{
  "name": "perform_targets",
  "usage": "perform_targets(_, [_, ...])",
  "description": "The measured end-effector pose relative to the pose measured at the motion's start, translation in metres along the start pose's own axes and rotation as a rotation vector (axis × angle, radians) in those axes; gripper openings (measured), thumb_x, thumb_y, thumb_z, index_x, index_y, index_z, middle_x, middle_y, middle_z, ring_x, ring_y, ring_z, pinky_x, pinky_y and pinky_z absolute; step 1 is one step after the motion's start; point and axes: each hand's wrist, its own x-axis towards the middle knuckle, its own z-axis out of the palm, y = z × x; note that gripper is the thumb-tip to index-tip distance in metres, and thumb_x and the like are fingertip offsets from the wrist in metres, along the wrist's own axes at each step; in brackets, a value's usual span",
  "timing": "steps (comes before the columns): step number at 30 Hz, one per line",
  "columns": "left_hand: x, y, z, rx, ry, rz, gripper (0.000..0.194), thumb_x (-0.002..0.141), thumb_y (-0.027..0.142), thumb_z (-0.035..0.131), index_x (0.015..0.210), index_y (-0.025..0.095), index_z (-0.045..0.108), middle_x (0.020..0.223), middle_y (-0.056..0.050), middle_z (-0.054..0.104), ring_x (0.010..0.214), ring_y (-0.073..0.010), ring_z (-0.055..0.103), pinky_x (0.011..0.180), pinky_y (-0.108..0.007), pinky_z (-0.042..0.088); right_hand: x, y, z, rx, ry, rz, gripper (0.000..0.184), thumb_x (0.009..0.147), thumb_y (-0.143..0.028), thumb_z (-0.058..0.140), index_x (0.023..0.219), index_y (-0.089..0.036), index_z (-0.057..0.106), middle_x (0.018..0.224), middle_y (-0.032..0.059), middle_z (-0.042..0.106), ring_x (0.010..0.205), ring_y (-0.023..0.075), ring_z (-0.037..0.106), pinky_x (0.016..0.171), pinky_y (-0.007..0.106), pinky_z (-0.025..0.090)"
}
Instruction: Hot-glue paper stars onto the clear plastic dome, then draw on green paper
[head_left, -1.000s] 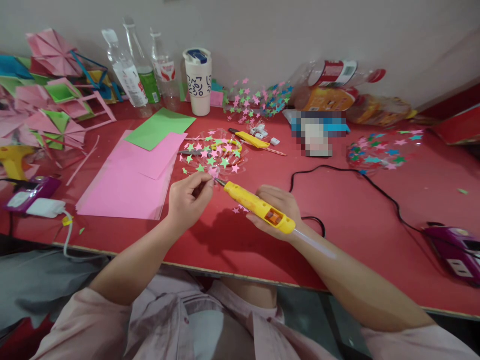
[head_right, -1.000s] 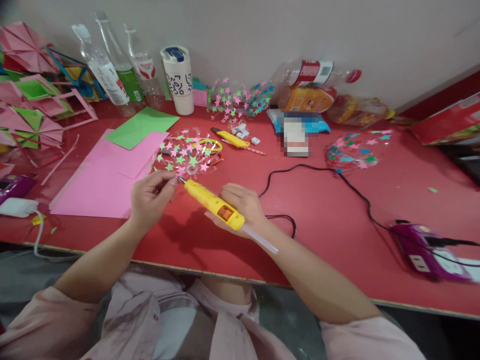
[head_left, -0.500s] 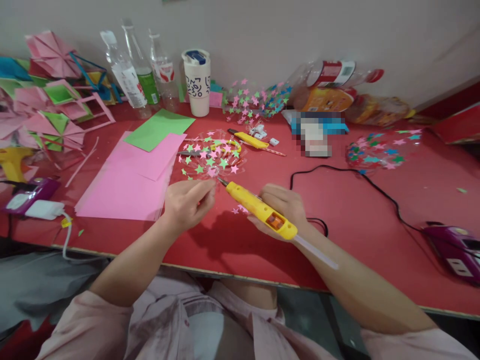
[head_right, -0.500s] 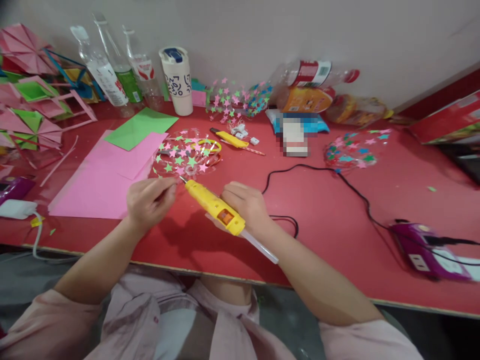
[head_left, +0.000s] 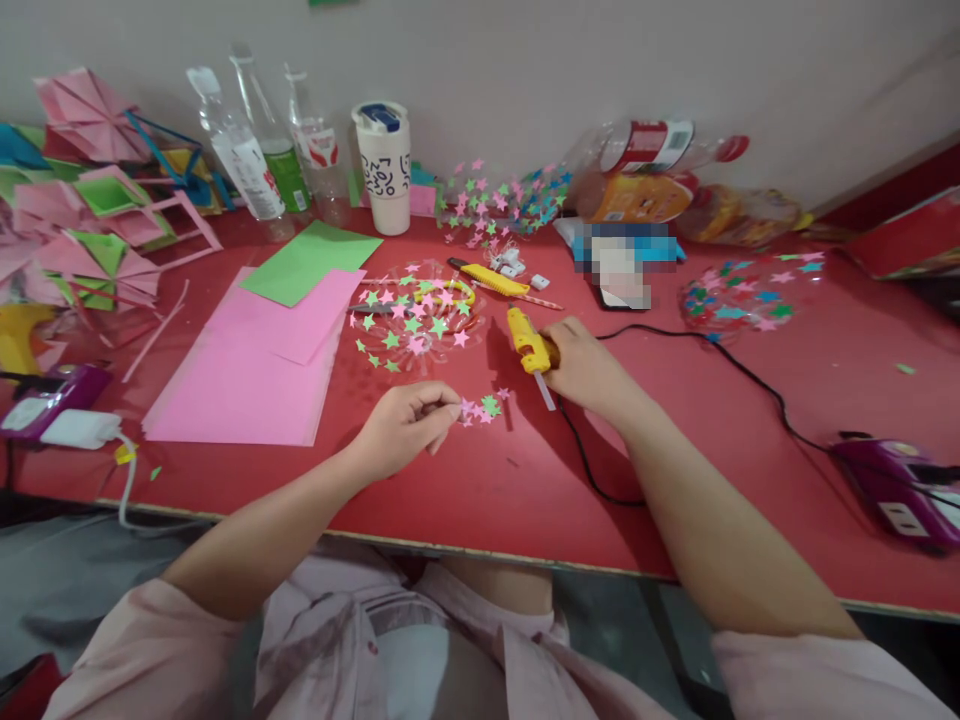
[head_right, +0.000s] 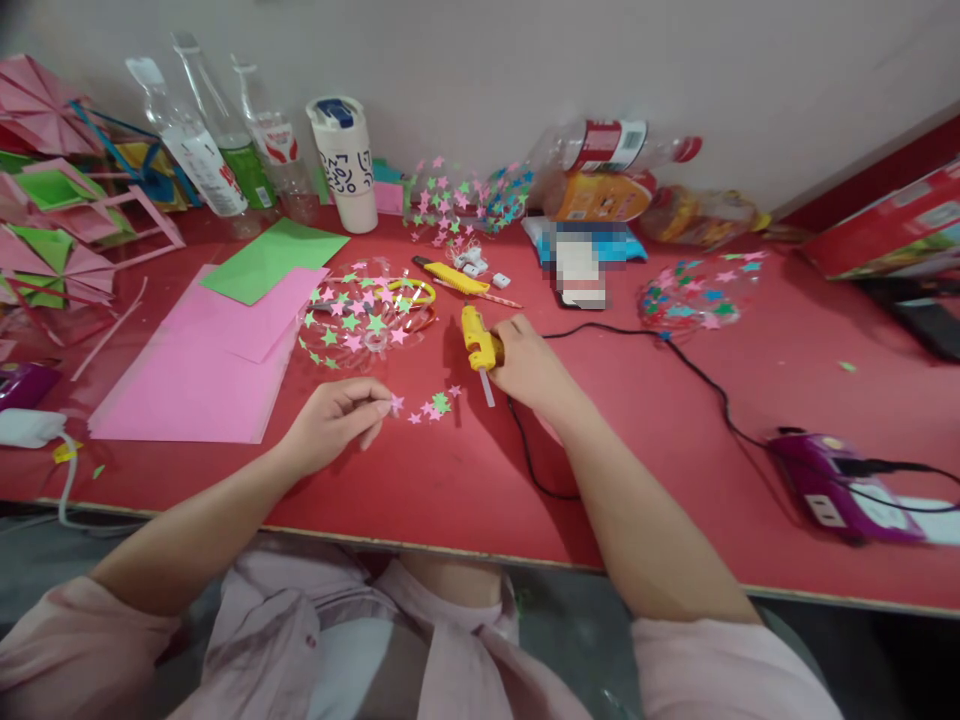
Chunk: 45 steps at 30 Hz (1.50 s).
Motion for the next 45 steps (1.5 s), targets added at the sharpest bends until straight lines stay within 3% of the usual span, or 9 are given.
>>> perform_targets(6, [0.004, -0.004, -0.004, -0.253, -0.027, -0.179, 0.016, 0.080, 0.030, 0.052, 0.069, 0.019, 0.058, 0.039, 0.007, 0.045, 0.034, -0.0048, 0.029, 0.039, -0.020, 0.021, -0.005, -0.006, -0.005, -0.081, 0.099, -0.128, 0.043, 0.065, -0.014, 0.063, 0.108, -0.017, 0.058, 0.112, 0.0157, 0.057, 0.100, 0.0319, 0.057, 0.083, 0.046, 0.047])
perform_targets(10, [0.005, -0.004, -0.006, -0.355, -0.045, -0.258, 0.016, 0.076, 0.031, 0.054, 0.067, 0.019, 0.058, 0.038, 0.006, 0.044, 0.032, -0.0046, 0.025, 0.037, -0.021, 0.015, -0.016, -0.054, -0.029, 0.109, 0.294, -0.374, 0.011, 0.082, -0.017, 0.057, 0.092, -0.021, 0.058, 0.096, 0.0082, 0.063, 0.094, 0.0233, 0.058, 0.084, 0.040, 0.046])
perform_targets(14, [0.005, -0.002, -0.007, -0.423, -0.065, -0.290, 0.015, 0.073, 0.031, 0.055, 0.064, 0.019, 0.056, 0.042, 0.005, 0.046, 0.032, -0.0049, 0.027, 0.036, -0.021, 0.013, -0.023, -0.095, -0.038, 0.228, 0.265, -0.647, 0.006, 0.088, -0.016, 0.054, 0.086, -0.021, 0.058, 0.085, 0.0034, 0.065, 0.081, 0.0159, 0.057, 0.076, 0.032, 0.045])
perform_targets(20, [0.005, 0.002, -0.008, -0.443, -0.106, -0.286, 0.016, 0.073, 0.030, 0.051, 0.062, 0.018, 0.055, 0.039, 0.005, 0.042, 0.031, -0.0051, 0.027, 0.035, -0.022, 0.013, -0.016, -0.101, -0.036, 0.309, 0.191, -0.717, 0.006, 0.090, -0.019, 0.055, 0.085, -0.020, 0.060, 0.084, 0.0026, 0.065, 0.077, 0.0135, 0.055, 0.073, 0.029, 0.044])
perform_targets(23, [0.001, 0.003, -0.009, -0.244, -0.034, -0.187, 0.024, 0.082, 0.034, 0.047, 0.066, 0.019, 0.056, 0.039, 0.005, 0.041, 0.032, -0.0063, 0.028, 0.035, -0.022, 0.019, -0.011, -0.098, -0.041, 0.406, 0.173, -0.650, 0.009, 0.089, -0.017, 0.056, 0.081, -0.020, 0.059, 0.079, 0.0014, 0.063, 0.075, 0.0127, 0.055, 0.071, 0.028, 0.044])
perform_targets(28, [-0.005, 0.001, -0.012, 0.674, 0.471, 0.469, 0.007, 0.082, 0.022, 0.058, 0.081, 0.020, 0.065, 0.068, -0.001, 0.062, 0.062, -0.0135, 0.056, 0.062, -0.029, 0.043, -0.003, -0.097, -0.050, 0.376, 0.124, -0.438, 0.009, 0.087, -0.016, 0.054, 0.080, -0.020, 0.058, 0.068, -0.0023, 0.055, 0.062, 0.0098, 0.049, 0.060, 0.023, 0.038])
perform_targets(30, [-0.003, -0.001, -0.012, 0.961, 0.591, 0.594, 0.011, 0.079, 0.021, 0.064, 0.089, 0.022, 0.068, 0.089, -0.007, 0.065, 0.080, -0.0200, 0.058, 0.075, -0.037, 0.043, 0.000, -0.097, -0.049, 0.300, 0.107, -0.455, 0.008, 0.086, -0.016, 0.054, 0.080, -0.019, 0.058, 0.068, -0.0023, 0.056, 0.061, 0.0098, 0.048, 0.059, 0.023, 0.036])
perform_targets(35, [0.010, -0.009, -0.010, 1.186, 0.710, 0.608, 0.021, 0.077, 0.025, 0.070, 0.098, 0.022, 0.068, 0.117, -0.015, 0.057, 0.100, -0.0303, 0.053, 0.083, -0.046, 0.039, 0.002, -0.099, -0.041, 0.134, 0.115, -0.533, 0.009, 0.085, -0.018, 0.052, 0.078, -0.019, 0.057, 0.070, -0.0005, 0.060, 0.064, 0.0115, 0.050, 0.056, 0.025, 0.031])
perform_targets(45, [0.016, -0.011, -0.006, 1.141, 0.638, 0.529, 0.013, 0.076, 0.018, 0.069, 0.087, 0.024, 0.065, 0.121, -0.010, 0.057, 0.097, -0.0281, 0.052, 0.082, -0.047, 0.041, 0.003, -0.097, -0.030, 0.060, 0.157, -0.556, 0.016, 0.088, -0.020, 0.050, 0.076, -0.019, 0.060, 0.067, 0.0001, 0.059, 0.062, 0.0124, 0.050, 0.055, 0.026, 0.030])
